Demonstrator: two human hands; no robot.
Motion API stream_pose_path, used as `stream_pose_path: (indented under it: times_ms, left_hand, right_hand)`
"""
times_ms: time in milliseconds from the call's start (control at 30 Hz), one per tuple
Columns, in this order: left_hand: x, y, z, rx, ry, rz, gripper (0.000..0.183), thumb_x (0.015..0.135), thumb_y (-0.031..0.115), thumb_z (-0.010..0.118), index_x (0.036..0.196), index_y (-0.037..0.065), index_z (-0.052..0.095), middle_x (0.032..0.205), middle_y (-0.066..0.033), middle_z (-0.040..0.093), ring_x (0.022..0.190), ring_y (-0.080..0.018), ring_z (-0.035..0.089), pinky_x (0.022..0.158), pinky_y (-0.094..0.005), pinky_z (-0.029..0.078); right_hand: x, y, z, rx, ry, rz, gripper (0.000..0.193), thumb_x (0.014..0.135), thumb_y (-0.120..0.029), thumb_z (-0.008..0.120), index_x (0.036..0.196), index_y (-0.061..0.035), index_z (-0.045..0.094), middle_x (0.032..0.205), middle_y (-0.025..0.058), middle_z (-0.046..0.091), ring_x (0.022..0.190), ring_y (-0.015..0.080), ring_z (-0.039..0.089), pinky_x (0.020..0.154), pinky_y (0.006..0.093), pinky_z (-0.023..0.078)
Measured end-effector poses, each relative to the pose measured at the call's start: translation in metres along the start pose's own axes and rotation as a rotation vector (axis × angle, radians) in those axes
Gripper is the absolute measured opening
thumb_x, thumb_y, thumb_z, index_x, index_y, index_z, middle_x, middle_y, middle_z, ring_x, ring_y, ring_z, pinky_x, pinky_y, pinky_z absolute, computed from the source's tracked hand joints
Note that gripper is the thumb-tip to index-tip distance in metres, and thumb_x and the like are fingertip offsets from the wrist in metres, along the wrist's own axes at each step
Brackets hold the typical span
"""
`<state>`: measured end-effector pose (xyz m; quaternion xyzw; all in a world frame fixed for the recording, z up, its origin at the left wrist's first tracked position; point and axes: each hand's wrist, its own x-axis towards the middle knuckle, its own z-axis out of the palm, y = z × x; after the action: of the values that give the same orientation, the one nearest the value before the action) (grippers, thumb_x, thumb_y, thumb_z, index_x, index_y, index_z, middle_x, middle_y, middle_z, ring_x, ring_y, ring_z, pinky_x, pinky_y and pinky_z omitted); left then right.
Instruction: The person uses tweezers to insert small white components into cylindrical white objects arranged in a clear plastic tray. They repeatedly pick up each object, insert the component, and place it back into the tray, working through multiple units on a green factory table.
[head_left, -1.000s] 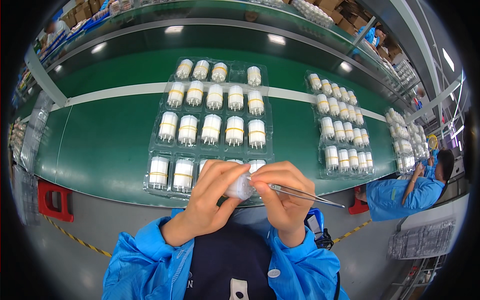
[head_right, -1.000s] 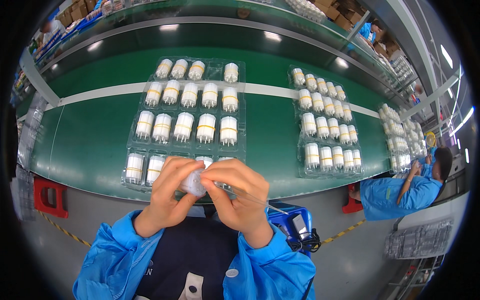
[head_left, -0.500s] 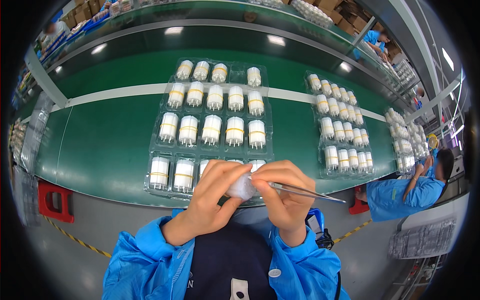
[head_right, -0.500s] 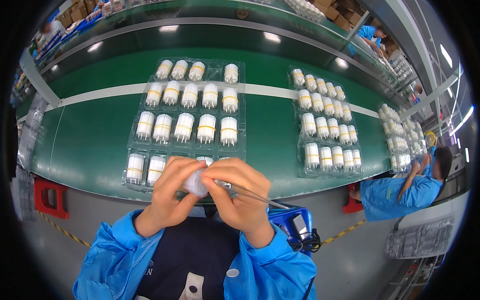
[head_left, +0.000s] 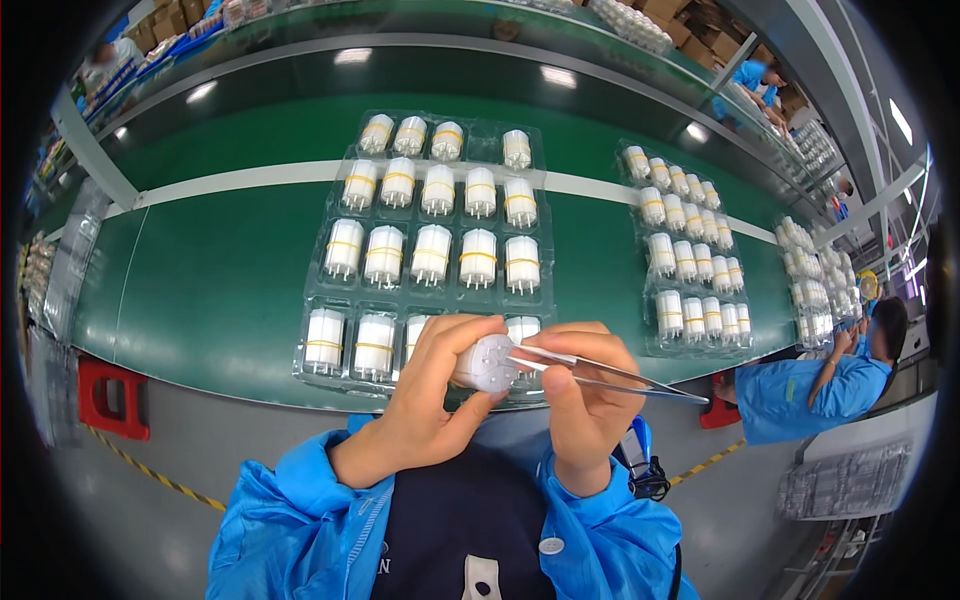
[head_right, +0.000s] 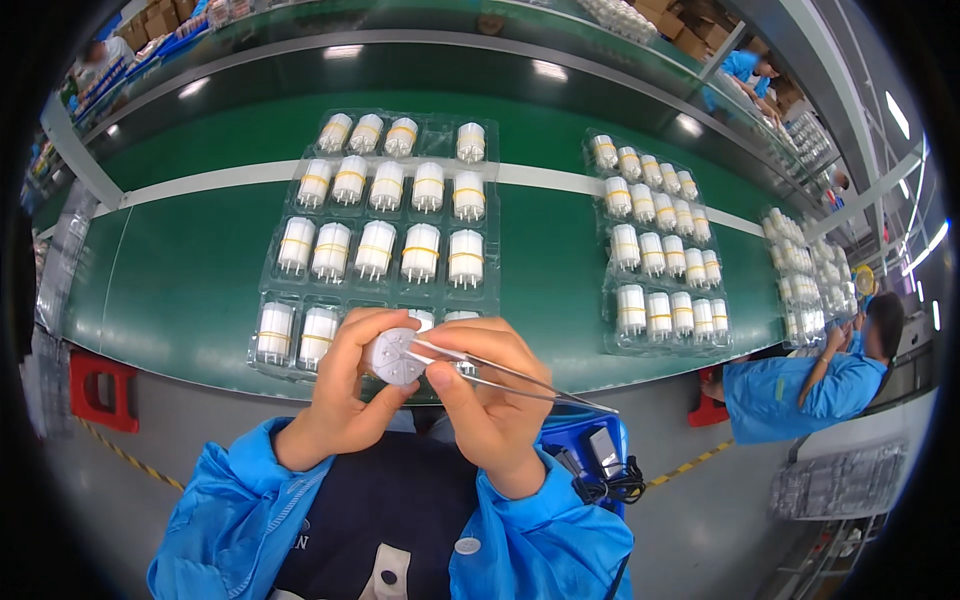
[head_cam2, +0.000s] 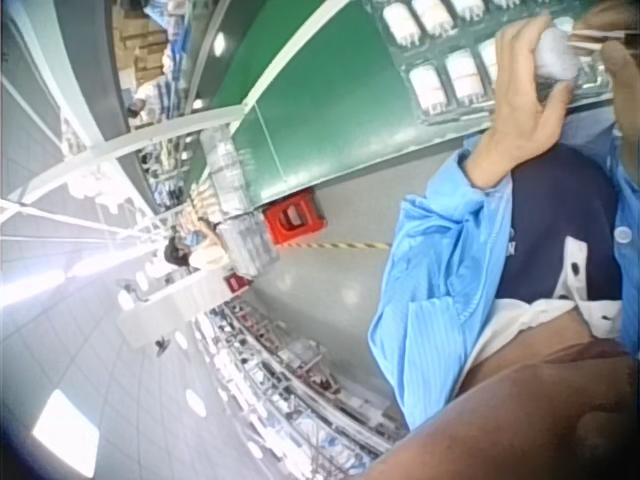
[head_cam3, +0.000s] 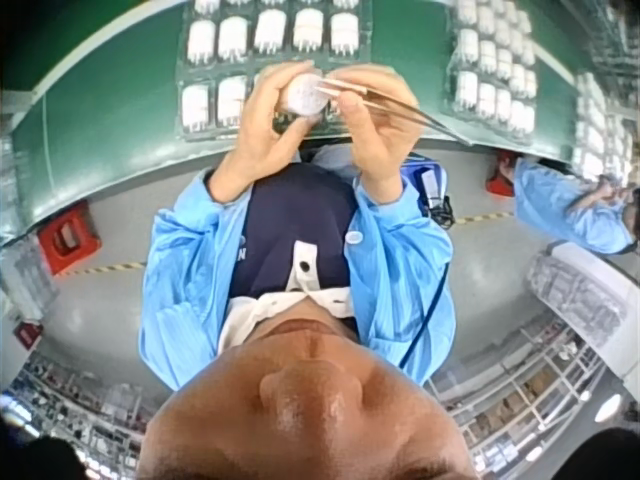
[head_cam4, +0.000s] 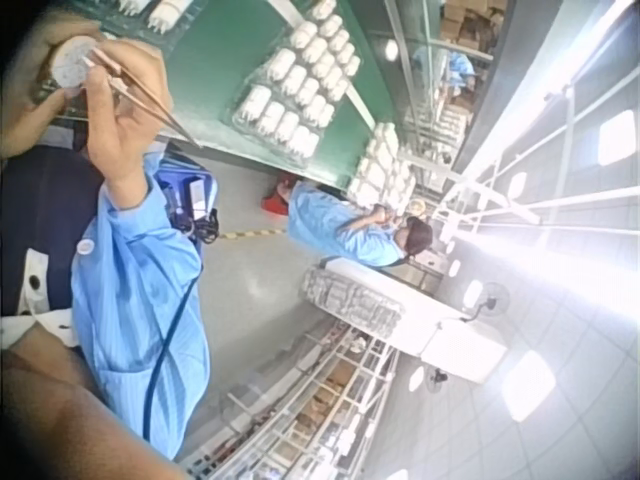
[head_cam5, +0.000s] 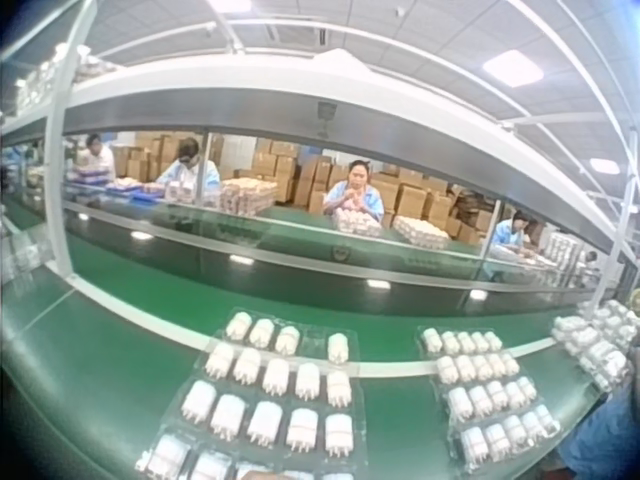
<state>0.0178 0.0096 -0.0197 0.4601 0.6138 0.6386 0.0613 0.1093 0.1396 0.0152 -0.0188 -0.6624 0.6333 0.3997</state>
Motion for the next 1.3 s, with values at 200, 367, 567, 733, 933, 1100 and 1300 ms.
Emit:
stream_pose_path:
  times_ms: [200,367,567,733,933,1100,1300]
  left_hand:
    - [0.006,0.002,-0.002,0.158,0.028,0.14,0.06,0.069,-0.008,0.069,0.127,-0.003,0.052,0.117,-0.0208,0.055,0.104,-0.0381,0.053,0.089,-0.0427,0.044]
    - [0.008,0.003,-0.002,0.233,0.054,0.197,0.062,0.066,-0.01,0.07,0.126,-0.003,0.054,0.116,-0.0197,0.056,0.102,-0.0379,0.054,0.088,-0.0434,0.045]
    - [0.009,0.005,-0.002,0.293,0.077,0.212,0.061,0.065,-0.01,0.07,0.124,-0.003,0.056,0.114,-0.0192,0.057,0.101,-0.0377,0.055,0.086,-0.0434,0.045]
    - [0.01,0.005,-0.002,0.315,0.093,0.229,0.061,0.064,-0.01,0.069,0.123,-0.004,0.056,0.113,-0.019,0.057,0.099,-0.0376,0.055,0.085,-0.044,0.046]
    - [0.009,0.005,-0.003,0.303,0.074,0.239,0.06,0.064,-0.01,0.069,0.123,-0.004,0.057,0.113,-0.019,0.057,0.099,-0.0376,0.056,0.085,-0.0437,0.047]
    - [0.009,0.007,-0.003,0.285,0.053,0.213,0.061,0.064,-0.011,0.069,0.123,-0.004,0.056,0.113,-0.0191,0.057,0.099,-0.0376,0.055,0.085,-0.0438,0.047]
    - [0.008,0.003,-0.005,0.315,0.014,0.208,0.063,0.065,-0.011,0.069,0.125,-0.004,0.055,0.115,-0.0196,0.056,0.101,-0.0378,0.055,0.086,-0.0439,0.046]
  right_hand:
    - [-0.002,0.0,0.002,0.03,-0.061,-0.022,0.013,0.085,0.001,0.069,0.097,0.0044,0.067,0.094,0.0173,0.068,0.085,0.0209,0.065,0.074,0.0299,0.053]
    - [-0.001,0.0,0.004,0.018,-0.059,-0.01,0.012,0.085,0.002,0.068,0.097,0.0048,0.067,0.094,0.0175,0.068,0.085,0.0218,0.065,0.075,0.0304,0.052]
    - [-0.002,0.004,0.005,0.039,-0.047,0.031,0.011,0.086,0.003,0.067,0.096,0.0053,0.067,0.093,0.0178,0.068,0.085,0.022,0.065,0.075,0.0308,0.052]
    - [-0.003,0.007,0.005,0.07,-0.035,0.02,0.009,0.086,0.003,0.066,0.095,0.0056,0.067,0.093,0.0181,0.068,0.084,0.0212,0.065,0.074,0.0302,0.052]
    - [-0.002,0.01,0.003,0.145,-0.053,0.001,0.007,0.086,0.003,0.066,0.093,0.0049,0.067,0.091,0.0176,0.068,0.083,0.0208,0.065,0.073,0.03,0.052]
    - [-0.002,0.009,0.001,0.041,-0.066,0.003,0.007,0.085,0.003,0.068,0.091,0.0034,0.068,0.09,0.0169,0.068,0.08,0.0206,0.065,0.071,0.0298,0.052]
    - [0.006,-0.002,0.003,-0.258,-0.165,-0.057,0.008,0.081,0.001,0.071,0.088,0.0024,0.069,0.088,0.0162,0.068,0.078,0.0208,0.065,0.069,0.0299,0.052]
